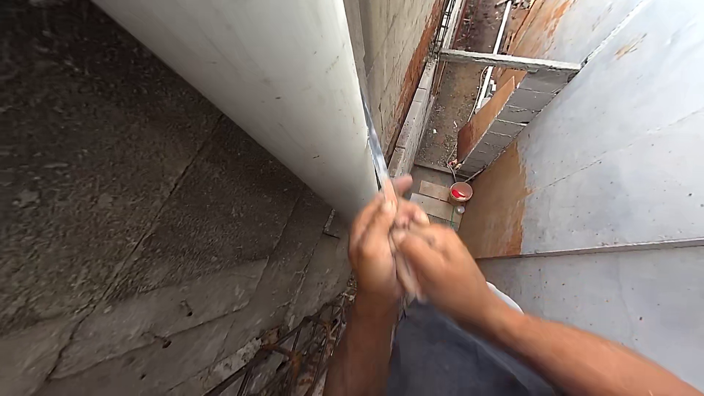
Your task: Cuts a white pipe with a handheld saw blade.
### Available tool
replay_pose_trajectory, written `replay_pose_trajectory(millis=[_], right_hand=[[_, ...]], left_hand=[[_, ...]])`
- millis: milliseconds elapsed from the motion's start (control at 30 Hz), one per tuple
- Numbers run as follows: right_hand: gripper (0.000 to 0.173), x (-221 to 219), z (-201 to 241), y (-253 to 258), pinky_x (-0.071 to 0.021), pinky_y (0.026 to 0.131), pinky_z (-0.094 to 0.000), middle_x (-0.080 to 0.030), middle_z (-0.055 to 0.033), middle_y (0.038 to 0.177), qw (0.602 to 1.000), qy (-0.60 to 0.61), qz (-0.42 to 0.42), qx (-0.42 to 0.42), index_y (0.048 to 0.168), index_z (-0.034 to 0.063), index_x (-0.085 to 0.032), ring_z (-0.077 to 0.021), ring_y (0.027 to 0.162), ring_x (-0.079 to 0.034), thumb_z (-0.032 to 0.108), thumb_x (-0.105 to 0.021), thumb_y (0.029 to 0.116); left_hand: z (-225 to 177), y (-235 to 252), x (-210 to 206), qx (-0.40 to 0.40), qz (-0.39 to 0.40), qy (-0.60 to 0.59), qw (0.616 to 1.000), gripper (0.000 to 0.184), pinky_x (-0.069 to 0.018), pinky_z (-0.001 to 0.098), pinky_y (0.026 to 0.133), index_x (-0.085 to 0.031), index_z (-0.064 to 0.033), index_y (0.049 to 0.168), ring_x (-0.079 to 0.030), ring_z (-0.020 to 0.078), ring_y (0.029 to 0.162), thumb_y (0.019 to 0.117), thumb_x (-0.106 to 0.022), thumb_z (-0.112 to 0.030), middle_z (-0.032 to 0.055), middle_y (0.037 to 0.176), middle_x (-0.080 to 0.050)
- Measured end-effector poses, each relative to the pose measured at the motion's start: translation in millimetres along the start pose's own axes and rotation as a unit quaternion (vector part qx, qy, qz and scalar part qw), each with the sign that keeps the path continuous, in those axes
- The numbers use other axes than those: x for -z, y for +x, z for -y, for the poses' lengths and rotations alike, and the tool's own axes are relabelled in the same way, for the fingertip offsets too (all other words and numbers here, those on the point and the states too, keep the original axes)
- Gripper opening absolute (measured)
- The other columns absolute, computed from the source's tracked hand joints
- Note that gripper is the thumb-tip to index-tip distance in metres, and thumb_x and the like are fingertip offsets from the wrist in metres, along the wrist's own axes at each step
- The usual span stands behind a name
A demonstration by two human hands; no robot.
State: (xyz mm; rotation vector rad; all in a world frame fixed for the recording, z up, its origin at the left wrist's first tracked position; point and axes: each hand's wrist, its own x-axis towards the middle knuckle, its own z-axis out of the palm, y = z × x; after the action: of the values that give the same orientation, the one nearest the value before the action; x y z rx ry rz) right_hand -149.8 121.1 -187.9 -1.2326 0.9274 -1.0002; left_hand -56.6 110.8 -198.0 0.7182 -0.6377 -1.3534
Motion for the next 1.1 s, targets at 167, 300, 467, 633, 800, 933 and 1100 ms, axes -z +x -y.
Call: replay_pose_trajectory(millis=[167,300,467,633,800,933,1100], right_hand=[[0.039,1,9,26,-0.037,0.04,-0.0225,-0.047,0.0007,0.049,1.0,0.013,0.002,-0.006,0.067,0.0101,-0.054,-0.007,0.041,-0.044,0.016,-0.041,0.1034],[0.034,2,-6,-25,-0.0396,0.041,-0.018,-0.048,0.0102,0.053,1.0,0.016,0.009,0.009,0.071,0.0153,-0.055,0.0012,0.044,-0.046,0.014,-0.041,0.1019],[0.043,0,11,36,-0.0351,0.04,-0.0215,-0.047,0.0013,0.048,1.0,0.006,-0.005,0.0,0.06,0.0116,-0.052,-0.0059,0.04,-0.042,0.014,-0.041,0.1021],[0.034,1,1,-13,-0.0432,0.043,-0.0195,-0.051,0.0076,0.055,1.0,-0.007,0.01,0.019,0.073,0.012,-0.057,-0.0003,0.046,-0.049,0.016,-0.042,0.1035],[0.04,2,6,7,-0.0395,0.041,-0.019,-0.051,0.0084,0.051,1.0,0.007,0.005,0.001,0.065,0.0149,-0.056,0.0003,0.043,-0.047,0.015,-0.041,0.1022],[0.042,0,10,39,-0.0339,0.039,-0.0218,-0.046,-0.0018,0.048,0.999,0.054,0.005,-0.008,0.065,0.0085,-0.052,-0.0076,0.039,-0.041,0.014,-0.04,0.1044],[0.033,0,-4,-27,-0.0411,0.04,-0.0183,-0.05,0.0096,0.053,0.999,0.04,0.018,-0.004,0.073,0.0153,-0.055,0.0007,0.043,-0.047,0.014,-0.04,0.1022]], left_hand=[[-4,23,-4,-0.016,0.019,-0.015,1.0,0.042,-0.0522,0.0199,0.061,-0.062,-0.0089,0.132,-0.058,0.0045,0.062,0.1099,-0.029,-0.022,-0.003,0.075,-0.057],[6,-21,-3,-0.005,-0.004,-0.051,0.999,0.036,-0.0555,0.0281,0.074,-0.064,0.0016,0.117,-0.062,0.0087,0.066,0.103,-0.033,-0.009,-0.0008,0.069,-0.06],[-6,32,-3,-0.014,0.03,-0.005,0.999,0.043,-0.0521,0.0193,0.059,-0.064,-0.0088,0.129,-0.058,0.0037,0.06,0.1095,-0.027,-0.023,-0.0033,0.073,-0.058],[-1,-11,-4,-0.019,0.009,-0.001,1.0,0.039,-0.054,0.0232,0.067,-0.063,-0.0042,0.127,-0.059,0.0055,0.065,0.1056,-0.032,-0.015,-0.003,0.073,-0.06],[-5,6,-5,-0.012,-0.004,0.027,1.0,0.043,-0.0533,0.0211,0.062,-0.066,-0.0035,0.122,-0.059,0.0043,0.061,0.1049,-0.028,-0.015,-0.0028,0.07,-0.061],[-10,31,-7,-0.021,0.006,0.038,0.999,0.041,-0.0474,0.0151,0.049,-0.065,-0.0099,0.128,-0.054,0.0011,0.054,0.1097,-0.03,-0.021,-0.0037,0.072,-0.056],[1,-26,-5,-0.006,-0.016,-0.01,1.0,0.04,-0.0548,0.025,0.07,-0.064,0.0042,0.12,-0.062,0.0072,0.066,0.1038,-0.03,-0.008,0.0,0.07,-0.061]])
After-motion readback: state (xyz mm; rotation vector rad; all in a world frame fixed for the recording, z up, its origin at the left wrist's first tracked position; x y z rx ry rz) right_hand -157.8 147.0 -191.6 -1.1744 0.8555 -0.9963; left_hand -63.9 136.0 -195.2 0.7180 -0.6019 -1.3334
